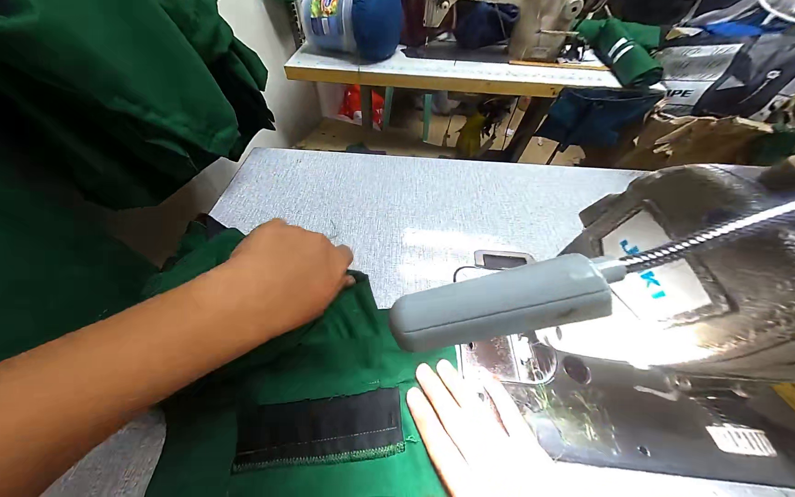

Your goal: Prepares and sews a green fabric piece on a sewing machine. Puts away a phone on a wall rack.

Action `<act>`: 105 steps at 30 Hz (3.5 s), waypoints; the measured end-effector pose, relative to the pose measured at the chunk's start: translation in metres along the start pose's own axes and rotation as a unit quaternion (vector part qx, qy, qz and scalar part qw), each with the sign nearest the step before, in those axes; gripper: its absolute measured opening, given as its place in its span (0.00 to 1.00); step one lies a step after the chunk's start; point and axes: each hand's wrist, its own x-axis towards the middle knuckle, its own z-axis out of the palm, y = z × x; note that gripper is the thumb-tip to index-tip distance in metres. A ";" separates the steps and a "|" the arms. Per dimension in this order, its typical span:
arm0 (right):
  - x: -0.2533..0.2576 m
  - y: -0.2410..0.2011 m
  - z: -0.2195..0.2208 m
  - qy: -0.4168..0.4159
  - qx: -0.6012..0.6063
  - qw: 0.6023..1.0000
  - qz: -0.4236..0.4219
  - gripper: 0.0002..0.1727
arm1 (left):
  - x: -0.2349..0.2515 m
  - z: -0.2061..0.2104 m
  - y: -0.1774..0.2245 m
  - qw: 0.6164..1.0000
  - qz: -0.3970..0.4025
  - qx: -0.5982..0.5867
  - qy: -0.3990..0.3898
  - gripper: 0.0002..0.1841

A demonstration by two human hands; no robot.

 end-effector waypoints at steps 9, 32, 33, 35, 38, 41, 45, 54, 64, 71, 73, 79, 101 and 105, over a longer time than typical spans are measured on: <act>0.000 0.000 -0.001 0.004 0.001 1.000 -0.001 0.38 | -0.039 0.030 0.033 0.935 0.161 -0.059 0.311 0.17; 0.076 0.019 -0.019 0.234 0.082 0.964 0.093 0.07 | -0.071 0.111 0.074 0.944 0.109 -0.211 0.230 0.36; 0.073 0.018 -0.017 0.275 0.031 0.959 0.063 0.09 | -0.071 0.110 0.074 0.944 0.108 -0.209 0.232 0.36; 0.061 0.017 -0.018 0.307 -0.065 0.949 0.011 0.15 | -0.071 0.110 0.075 0.943 0.108 -0.204 0.241 0.36; 0.034 0.009 -0.022 0.251 -0.079 0.964 -0.038 0.16 | -0.071 0.107 0.074 0.946 0.113 -0.199 0.230 0.36; 0.013 0.008 -0.017 0.080 -0.045 0.994 -0.058 0.30 | -0.069 0.090 0.069 0.951 0.132 -0.186 0.207 0.36; 0.004 0.011 -0.003 0.035 -0.077 0.995 -0.051 0.42 | -0.044 0.070 0.053 0.933 0.178 -0.151 0.274 0.26; 0.004 0.011 0.003 0.045 -0.084 0.994 -0.049 0.41 | -0.030 0.043 0.029 0.939 0.228 -0.057 0.253 0.19; 0.004 0.012 0.003 0.048 -0.070 0.995 -0.046 0.41 | -0.022 0.047 0.045 0.976 0.115 -0.154 0.105 0.24; 0.004 0.014 0.001 0.060 -0.034 0.996 -0.065 0.42 | -0.017 0.037 0.047 0.984 0.081 -0.161 0.001 0.26; 0.004 0.014 0.002 0.046 -0.034 0.996 -0.072 0.42 | -0.015 0.035 0.046 0.984 0.080 -0.159 -0.013 0.27; 0.007 0.011 0.002 0.036 -0.048 0.995 -0.076 0.42 | -0.018 0.051 0.049 0.979 0.029 -0.151 0.134 0.26; -0.001 0.013 0.004 0.016 0.004 0.998 -0.054 0.47 | -0.068 0.120 0.081 0.929 0.119 -0.204 0.285 0.32; -0.040 0.002 -0.002 -0.008 0.024 1.000 -0.017 0.45 | -0.083 0.098 0.107 0.938 0.165 -0.225 0.207 0.32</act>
